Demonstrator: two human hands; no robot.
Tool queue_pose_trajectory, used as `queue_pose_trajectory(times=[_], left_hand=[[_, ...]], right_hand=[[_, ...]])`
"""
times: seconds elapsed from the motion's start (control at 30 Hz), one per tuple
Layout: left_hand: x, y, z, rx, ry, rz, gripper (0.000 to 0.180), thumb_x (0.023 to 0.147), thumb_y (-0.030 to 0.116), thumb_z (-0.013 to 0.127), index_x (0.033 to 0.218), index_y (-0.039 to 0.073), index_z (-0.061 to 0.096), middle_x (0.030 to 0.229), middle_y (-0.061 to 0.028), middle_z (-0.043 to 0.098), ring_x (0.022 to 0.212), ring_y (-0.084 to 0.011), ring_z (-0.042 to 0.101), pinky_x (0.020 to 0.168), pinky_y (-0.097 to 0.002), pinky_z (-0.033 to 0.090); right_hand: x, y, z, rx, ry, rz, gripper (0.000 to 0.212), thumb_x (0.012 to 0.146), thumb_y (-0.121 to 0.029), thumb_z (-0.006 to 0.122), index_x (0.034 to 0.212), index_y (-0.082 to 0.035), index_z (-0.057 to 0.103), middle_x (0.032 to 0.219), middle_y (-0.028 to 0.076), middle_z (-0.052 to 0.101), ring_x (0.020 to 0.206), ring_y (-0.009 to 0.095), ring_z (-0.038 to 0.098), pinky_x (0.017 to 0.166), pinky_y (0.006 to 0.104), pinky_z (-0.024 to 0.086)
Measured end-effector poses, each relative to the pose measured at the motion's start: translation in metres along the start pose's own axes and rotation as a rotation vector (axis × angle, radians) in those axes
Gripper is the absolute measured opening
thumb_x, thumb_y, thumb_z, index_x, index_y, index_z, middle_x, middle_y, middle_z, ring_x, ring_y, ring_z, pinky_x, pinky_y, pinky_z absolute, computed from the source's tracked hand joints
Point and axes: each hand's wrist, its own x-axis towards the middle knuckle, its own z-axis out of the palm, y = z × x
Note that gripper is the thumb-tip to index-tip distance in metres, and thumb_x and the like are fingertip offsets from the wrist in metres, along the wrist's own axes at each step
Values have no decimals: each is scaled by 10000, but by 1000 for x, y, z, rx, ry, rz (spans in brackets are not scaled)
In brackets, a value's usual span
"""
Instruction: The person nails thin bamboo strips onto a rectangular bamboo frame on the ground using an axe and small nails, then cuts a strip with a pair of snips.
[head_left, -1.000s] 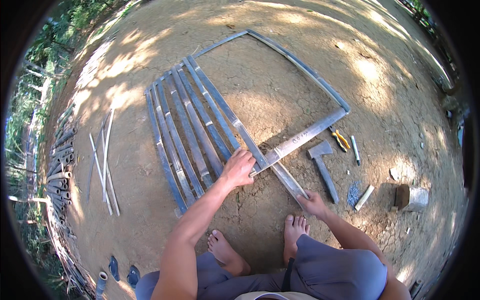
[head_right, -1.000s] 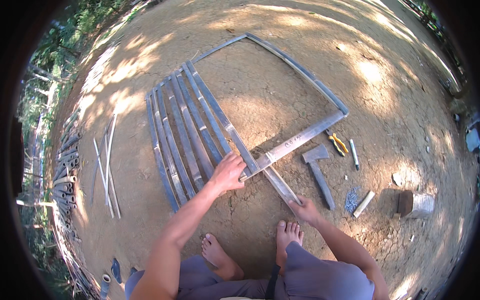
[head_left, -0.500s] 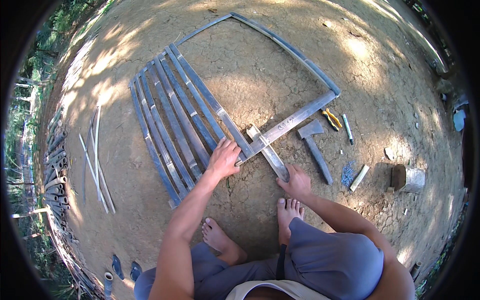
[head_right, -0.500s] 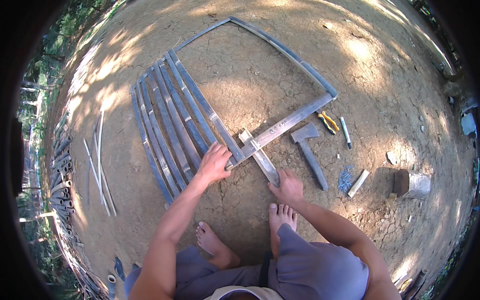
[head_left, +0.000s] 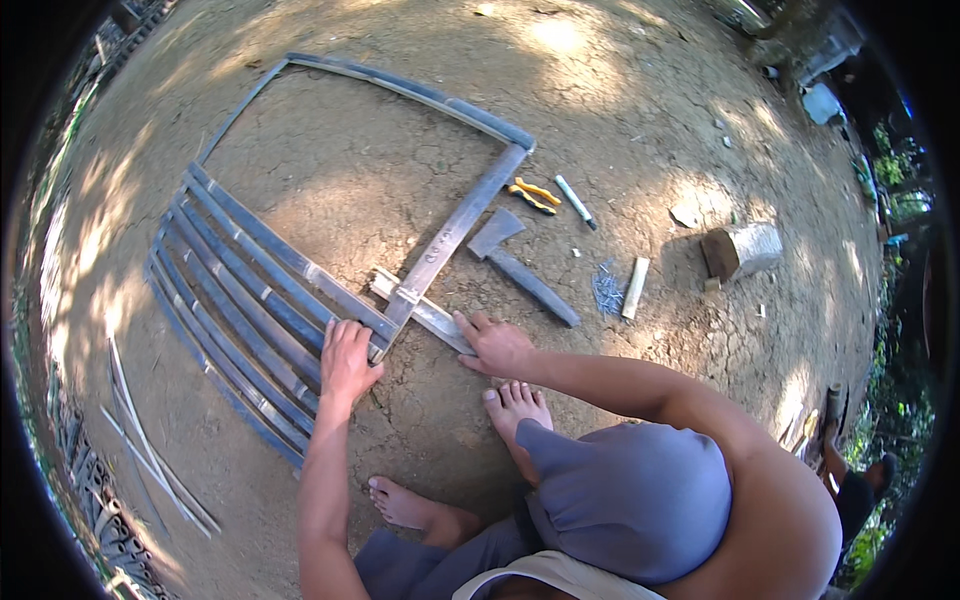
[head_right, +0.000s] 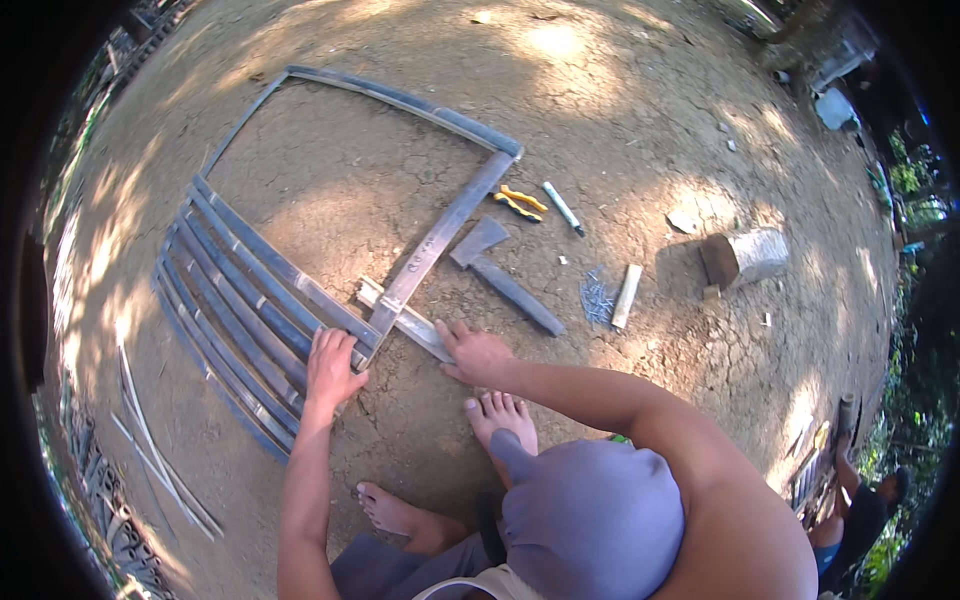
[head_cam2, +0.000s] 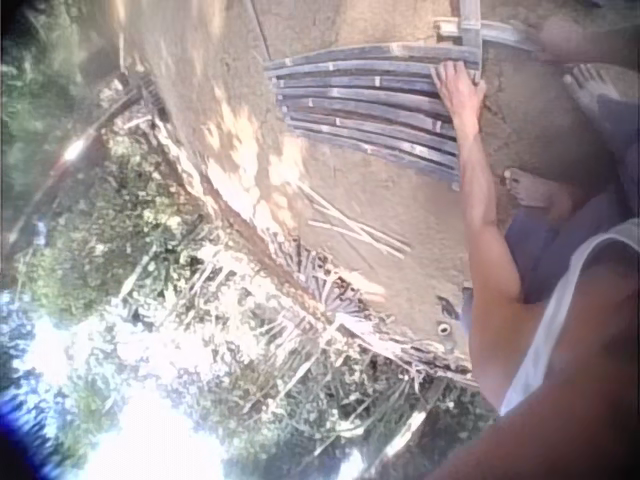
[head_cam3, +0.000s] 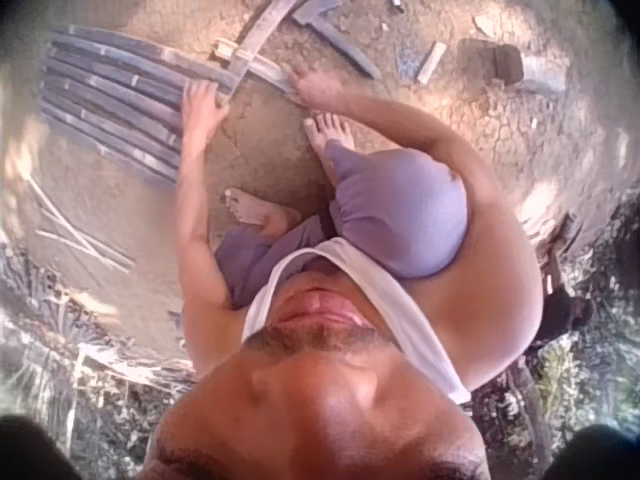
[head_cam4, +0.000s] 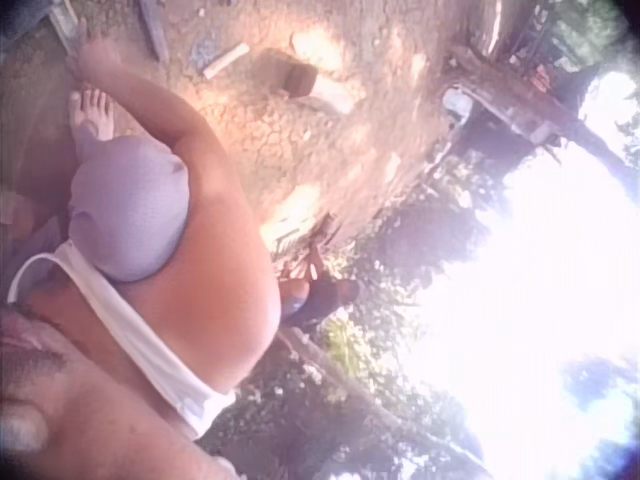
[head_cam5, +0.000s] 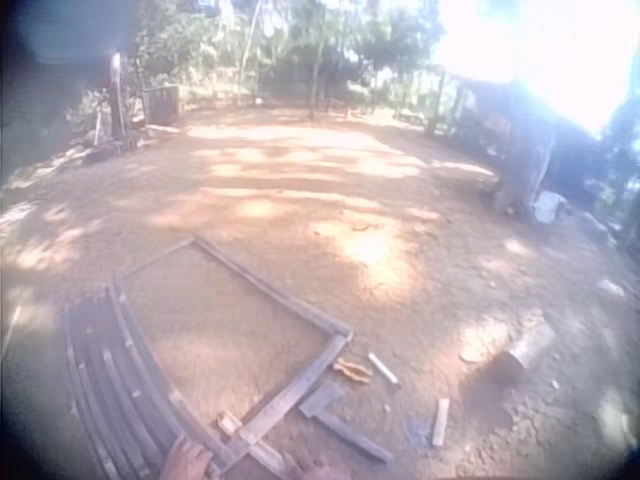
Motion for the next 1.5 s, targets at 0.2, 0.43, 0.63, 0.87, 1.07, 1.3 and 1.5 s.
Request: queue_pose_trajectory(times=[0.2, 0.43, 0.63, 0.87, 1.07, 1.3, 1.5], left_hand=[[-27, -31, -33, 30, -94, 100, 852, 783, 384, 858, 1487, 24, 542, 1507, -181, 562, 1509, -335, 420, 1303, -531, 245], [-187, -139, -95, 222, -476, -85, 549, 795, 315, 820, 1266, 73, 672, 1306, -122, 668, 1366, -306, 550, 1194, -489, 415], [-367, -202, -31, -116, 32, -1032, 498, 840, 334, 786, 1221, 34, 676, 1285, -196, 670, 1225, -385, 636, 1055, -506, 526], [-501, -301, -15, 43, 478, -1457, 523, 838, 294, 814, 1268, 33, 673, 1278, -204, 647, 1230, -394, 606, 1053, -506, 513], [-598, -400, -29, 115, 509, -1686, 871, 742, 397, 911, 1470, 78, 553, 1527, -192, 503, 1395, -377, 502, 1136, -494, 470], [-611, -495, -57, -57, 284, -1860, 1474, 562, 581, 992, 1700, 163, 154, 1738, -198, 226, 1600, -384, 244, 1242, -603, 336], [-628, -532, -45, -41, 68, -1871, 1607, 514, 641, 992, 1713, 179, 26, 1768, -199, 73, 1637, -371, 117, 1236, -700, 271]], right_hand=[[9, -28, -4, -19, -126, 64, 928, 993, -574, 624, 1628, 11, 285, 1409, 292, 559, 1175, 443, 666, 940, 498, 594], [-20, -5, -2, -86, 132, -54, 852, 876, -402, 811, 1550, -18, 460, 1299, 255, 602, 1135, 468, 630, 896, 509, 564], [-18, -16, -42, -214, 128, -144, 788, 893, -321, 793, 1546, -28, 464, 1294, 248, 599, 1151, 466, 616, 910, 525, 545], [17, -44, -116, -406, 171, -100, 698, 893, -171, 771, 1524, -51, 498, 1258, 213, 619, 1142, 429, 630, 958, 510, 519], [5, -58, -157, -446, -24, -7, 613, 902, -136, 749, 1474, -29, 555, 1083, 195, 669, 979, 368, 675, 830, 482, 532], [-71, -26, -171, -441, -234, 417, 706, 881, -231, 778, 1498, -7, 519, 1140, 231, 663, 890, 436, 697, 792, 509, 582], [-95, -57, -143, -379, -238, 606, 692, 884, -222, 774, 1493, -8, 525, 1127, 226, 665, 886, 427, 695, 787, 504, 578]])
